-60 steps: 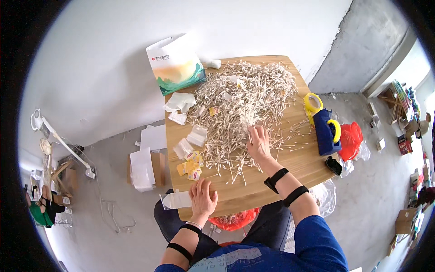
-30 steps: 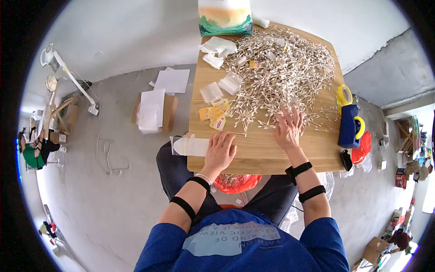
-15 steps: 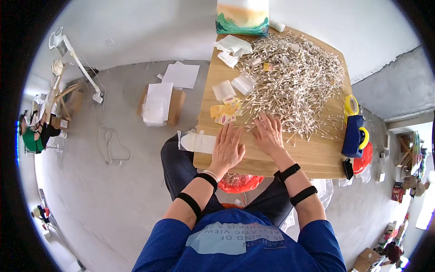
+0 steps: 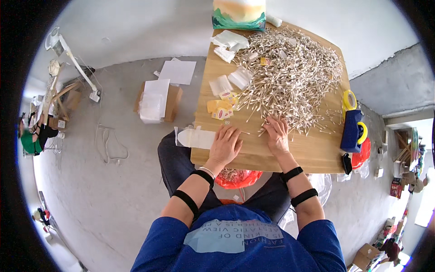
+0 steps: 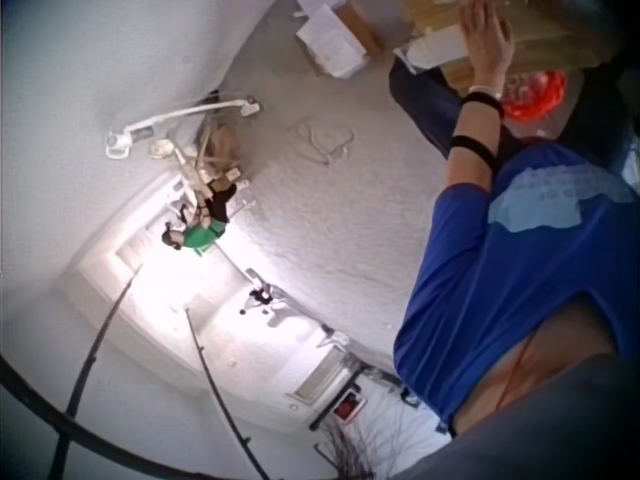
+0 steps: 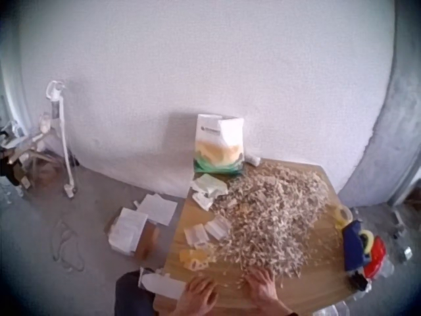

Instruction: The person assembles cotton swabs by hand, inserting cotton tips into wooden sticks. They then place the finished swabs into a small plastic bag. The person works at a table with a large pile of loose cotton tips and sticks.

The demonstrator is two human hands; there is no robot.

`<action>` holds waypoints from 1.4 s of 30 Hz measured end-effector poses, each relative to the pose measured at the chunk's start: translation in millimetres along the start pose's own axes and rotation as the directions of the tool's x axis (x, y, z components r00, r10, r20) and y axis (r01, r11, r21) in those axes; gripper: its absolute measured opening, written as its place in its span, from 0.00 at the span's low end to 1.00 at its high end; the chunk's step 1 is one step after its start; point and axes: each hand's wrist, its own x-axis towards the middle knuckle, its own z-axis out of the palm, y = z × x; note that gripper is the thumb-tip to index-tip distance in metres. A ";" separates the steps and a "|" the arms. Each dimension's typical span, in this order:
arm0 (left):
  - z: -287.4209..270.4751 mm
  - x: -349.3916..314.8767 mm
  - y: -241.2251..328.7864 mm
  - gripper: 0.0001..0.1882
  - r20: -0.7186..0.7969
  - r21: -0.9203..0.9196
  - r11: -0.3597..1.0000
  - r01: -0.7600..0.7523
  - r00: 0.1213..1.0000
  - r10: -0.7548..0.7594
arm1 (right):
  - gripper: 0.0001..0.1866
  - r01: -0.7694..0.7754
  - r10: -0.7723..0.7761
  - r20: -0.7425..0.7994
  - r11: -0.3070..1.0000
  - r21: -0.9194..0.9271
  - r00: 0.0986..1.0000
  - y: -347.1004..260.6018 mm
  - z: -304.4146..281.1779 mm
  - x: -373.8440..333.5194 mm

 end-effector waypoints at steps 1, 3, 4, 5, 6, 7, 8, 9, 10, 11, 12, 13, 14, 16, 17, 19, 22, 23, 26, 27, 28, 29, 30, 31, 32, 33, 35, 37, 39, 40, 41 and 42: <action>-0.2 -0.7 0.4 0.19 -0.004 -0.015 1.000 -0.005 1.000 0.005 | 0.15 0.015 -0.015 0.001 1.000 0.010 1.000 -0.9 0.8 -3.7; -1.2 1.0 0.5 0.15 -0.006 -0.037 0.999 -0.018 1.000 0.018 | 0.14 0.049 -0.049 -0.013 0.997 0.057 0.999 -3.6 4.3 -6.2; -0.7 0.7 0.1 0.13 0.000 -0.045 0.999 -0.022 1.000 0.022 | 0.14 0.056 -0.057 0.014 0.996 0.067 0.998 -5.2 5.0 -8.8; -1.2 0.3 0.0 0.12 0.006 -0.051 0.998 -0.026 1.000 0.026 | 0.14 0.063 -0.067 0.040 0.995 0.079 0.997 -12.0 2.2 -8.5; -1.6 0.3 -0.2 0.11 -0.005 -0.063 0.997 -0.032 0.999 0.031 | 0.14 0.070 -0.076 0.066 0.993 0.091 0.995 -18.7 1.1 -7.9; -1.8 0.6 -0.5 0.10 -0.015 -0.076 0.996 -0.038 0.999 0.037 | 0.15 0.074 -0.083 0.086 0.991 0.108 0.993 -23.9 4.5 -8.4; -2.5 0.1 -0.6 0.10 -0.026 -0.088 0.995 -0.043 0.999 0.041 | 0.16 0.092 -0.101 0.082 0.990 0.110 0.991 -30.1 5.2 -8.6; -2.0 -1.1 -2.2 0.11 -0.039 -0.109 0.993 -0.050 0.998 0.046 | 0.18 0.110 -0.119 0.078 0.988 0.111 0.990 -36.1 5.5 -8.9; -0.8 -2.6 -4.9 0.12 -0.051 -0.130 0.990 -0.058 0.997 0.051 | 0.20 0.128 -0.137 0.075 0.985 0.113 0.988 -41.6 5.6 -9.2; -2.7 -4.3 -6.2 0.13 -0.062 -0.151 0.987 -0.062 0.997 0.053 | 0.21 0.107 -0.120 0.081 0.983 0.152 0.989 -48.3 3.9 -9.8; -4.8 -6.4 -7.5 0.15 -0.042 -0.171 0.985 -0.031 0.999 0.024 | 0.21 0.072 -0.080 0.051 0.987 0.145 0.996 -50.4 2.3 -11.6; -7.5 -8.7 -9.0 0.17 -0.023 -0.189 0.982 0.001 1.000 -0.005 | 0.22 0.036 -0.039 0.021 0.990 0.140 0.999 -52.1 1.4 -12.9; -11.6 -10.9 -9.5 0.18 0.000 -0.210 0.977 0.035 0.999 -0.036 | 0.22 -0.002 0.003 -0.005 0.991 0.135 1.000 -54.1 -0.4 -15.4; -22.5 -15.6 -12.8 0.24 0.024 -0.183 0.982 0.041 0.999 -0.037 | 0.25 -0.057 0.060 -0.028 0.994 0.094 0.998 -54.5 -7.8 -20.6; -28.4 -16.8 -13.5 0.25 0.014 -0.193 0.980 0.044 0.999 -0.043 | 0.25 -0.061 0.064 -0.029 0.994 0.093 0.998 -51.4 -9.3 -23.1; -28.3 -24.2 -22.2 0.28 0.013 -0.222 0.974 0.043 0.999 -0.042 | 0.24 -0.068 0.067 0.011 0.994 0.082 0.998 -47.5 -8.2 -27.4; -29.9 -28.3 -16.8 0.28 0.037 -0.160 0.984 0.079 0.997 -0.074 | 0.22 -0.082 0.081 0.023 0.995 0.060 0.996 -60.5 -10.6 -12.4; -30.2 -27.7 -15.8 0.28 0.049 -0.134 0.987 0.085 0.996 -0.079 | 0.21 -0.085 0.084 0.027 0.995 0.050 0.996 -58.9 -7.5 -9.2; -31.9 -24.1 -13.4 0.28 0.081 -0.073 0.994 0.086 0.994 -0.080 | 0.17 -0.128 0.128 0.008 0.991 0.034 0.992 -49.1 4.1 -0.8; -33.7 -22.5 -11.7 0.27 0.088 -0.067 0.995 0.076 0.994 -0.070 | 0.16 -0.166 0.167 -0.019 0.985 0.039 0.986 -45.4 6.5 1.7; -35.1 -21.6 -11.6 0.27 0.096 -0.061 0.996 0.066 0.994 -0.060 | 0.15 -0.204 0.206 -0.045 0.978 0.045 0.977 -41.6 9.2 4.7; -34.5 -22.3 -11.6 0.27 0.086 -0.059 0.996 0.061 0.995 -0.056 | 0.13 -0.225 0.226 -0.062 0.974 0.031 0.972 -37.4 11.3 7.0; -33.8 -22.7 -12.0 0.26 0.076 -0.058 0.997 0.056 0.996 -0.052 | 0.13 -0.243 0.244 -0.071 0.970 0.016 0.967 -34.3 13.6 8.5; -33.1 -23.1 -12.3 0.26 0.067 -0.058 0.997 0.050 0.997 -0.046 | 0.13 -0.262 0.261 -0.082 0.965 0.001 0.962 -31.2 15.6 9.4; -32.3 -23.9 -13.4 0.25 0.059 -0.070 0.996 0.049 0.997 -0.045 | 0.13 -0.278 0.276 -0.092 0.961 -0.011 0.957 -31.1 15.8 10.9; -30.7 -25.0 -14.8 0.25 0.051 -0.082 0.996 0.048 0.998 -0.044 | 0.13 -0.288 0.285 -0.103 0.957 -0.017 0.953 -32.3 16.2 11.1; -28.0 -26.3 -16.7 0.24 0.038 -0.098 0.994 0.046 0.998 -0.043 | 0.14 -0.238 0.238 -0.085 0.971 0.012 0.968 -35.7 14.8 9.6; -25.8 -26.9 -18.1 0.22 0.028 -0.107 0.993 0.047 0.999 -0.044 | 0.15 -0.190 0.191 -0.049 0.981 0.026 0.980 -42.5 13.3 6.2; -25.4 -27.6 -18.7 0.20 0.046 -0.108 0.992 0.065 0.997 -0.060 | 0.16 -0.144 0.144 0.007 0.989 0.028 0.990 -55.2 13.0 0.6; -25.1 -27.9 -18.9 0.19 0.055 -0.109 0.991 0.074 0.996 -0.068 | 0.17 -0.122 0.122 0.000 0.992 0.032 0.993 -61.8 14.3 -1.5; -24.9 -28.1 -19.5 0.18 0.050 -0.108 0.992 0.066 0.997 -0.061 | 0.17 -0.100 0.100 -0.009 0.994 0.036 0.995 -68.9 16.2 -2.8; -24.4 -28.4 -20.2 0.17 0.045 -0.107 0.993 0.058 0.998 -0.054 | 0.18 -0.078 0.079 -0.018 0.996 0.040 0.997 -73.5 17.4 -3.8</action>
